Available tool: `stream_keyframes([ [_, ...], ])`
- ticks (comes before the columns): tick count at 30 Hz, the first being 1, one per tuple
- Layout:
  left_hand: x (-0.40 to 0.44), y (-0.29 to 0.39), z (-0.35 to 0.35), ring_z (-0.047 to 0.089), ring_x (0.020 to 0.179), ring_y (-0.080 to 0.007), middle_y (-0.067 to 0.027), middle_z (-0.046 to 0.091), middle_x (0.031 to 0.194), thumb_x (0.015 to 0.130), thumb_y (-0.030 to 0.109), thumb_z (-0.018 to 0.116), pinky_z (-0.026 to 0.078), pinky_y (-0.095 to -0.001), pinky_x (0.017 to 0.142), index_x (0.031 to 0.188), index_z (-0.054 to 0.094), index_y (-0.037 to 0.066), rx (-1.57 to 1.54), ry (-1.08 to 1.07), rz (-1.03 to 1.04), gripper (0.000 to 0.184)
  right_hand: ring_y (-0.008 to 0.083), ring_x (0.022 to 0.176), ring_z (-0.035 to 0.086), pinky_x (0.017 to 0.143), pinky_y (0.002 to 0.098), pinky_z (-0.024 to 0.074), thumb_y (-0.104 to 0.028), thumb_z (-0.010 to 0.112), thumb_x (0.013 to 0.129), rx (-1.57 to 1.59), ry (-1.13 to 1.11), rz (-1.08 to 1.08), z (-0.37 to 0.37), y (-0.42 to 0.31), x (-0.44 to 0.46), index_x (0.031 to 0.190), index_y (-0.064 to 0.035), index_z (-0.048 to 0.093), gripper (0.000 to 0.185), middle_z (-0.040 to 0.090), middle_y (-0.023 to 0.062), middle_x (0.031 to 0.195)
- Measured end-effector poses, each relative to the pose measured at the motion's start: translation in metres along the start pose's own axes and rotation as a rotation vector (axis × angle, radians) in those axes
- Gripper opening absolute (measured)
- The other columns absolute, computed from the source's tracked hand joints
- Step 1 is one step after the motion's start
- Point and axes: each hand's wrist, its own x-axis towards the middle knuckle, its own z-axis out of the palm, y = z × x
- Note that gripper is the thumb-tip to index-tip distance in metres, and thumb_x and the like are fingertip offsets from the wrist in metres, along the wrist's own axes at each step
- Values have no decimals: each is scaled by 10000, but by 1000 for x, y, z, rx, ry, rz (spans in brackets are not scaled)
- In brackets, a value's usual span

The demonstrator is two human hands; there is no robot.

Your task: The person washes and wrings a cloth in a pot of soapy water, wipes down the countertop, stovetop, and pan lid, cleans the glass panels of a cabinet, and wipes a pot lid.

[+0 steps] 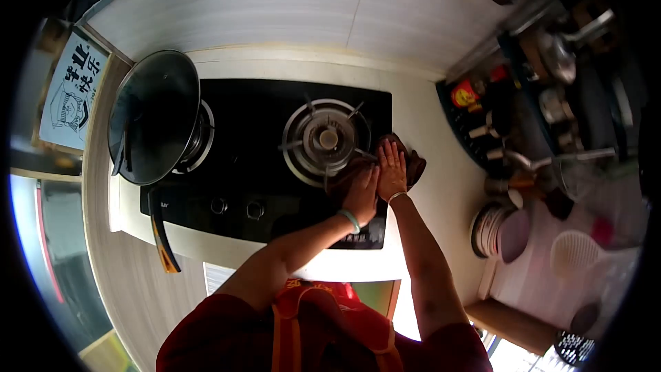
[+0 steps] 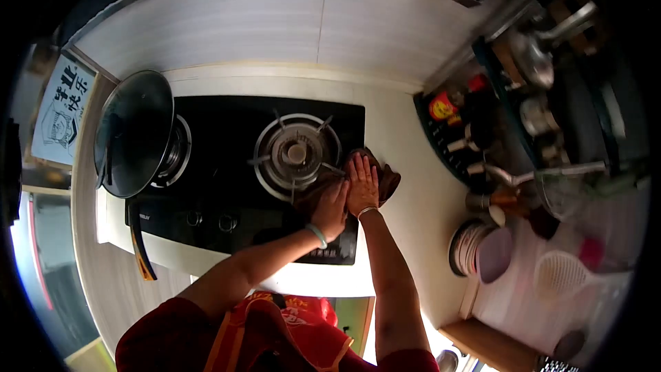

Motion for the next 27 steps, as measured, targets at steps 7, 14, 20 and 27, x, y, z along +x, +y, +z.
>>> stream_keyframes([
  [7,85,13,12,102,1320,-369,-248,84,1415,718,-141,367,111,-400,1084,1345,101,-85,-288,264,-44,684,253,1329,153,1082,408,111,-180,471,822,-27,-53,-333,-20,40,116,1305,-70,368,506,202,79,1430],
  [14,131,10,19,52,1323,-381,-271,36,1411,720,-154,376,87,-451,1075,1343,97,-91,-199,376,-199,686,185,1309,220,1078,381,134,-269,395,906,8,-36,-399,-9,33,204,1262,-154,446,378,290,11,1401],
  [20,69,10,31,53,1314,-415,-311,31,1393,742,-52,408,89,-458,1077,1320,106,-141,266,134,-92,658,229,1329,169,1078,394,131,-194,412,868,-48,51,-293,0,33,129,1317,-138,367,454,226,44,1430],
  [27,-80,-12,-7,154,1319,-338,-243,142,1410,840,132,418,137,-431,1071,1333,186,-83,107,-67,12,585,276,1348,78,1085,427,42,-251,342,893,-126,-30,-144,-4,-41,-45,1361,-4,218,544,119,134,1452],
])
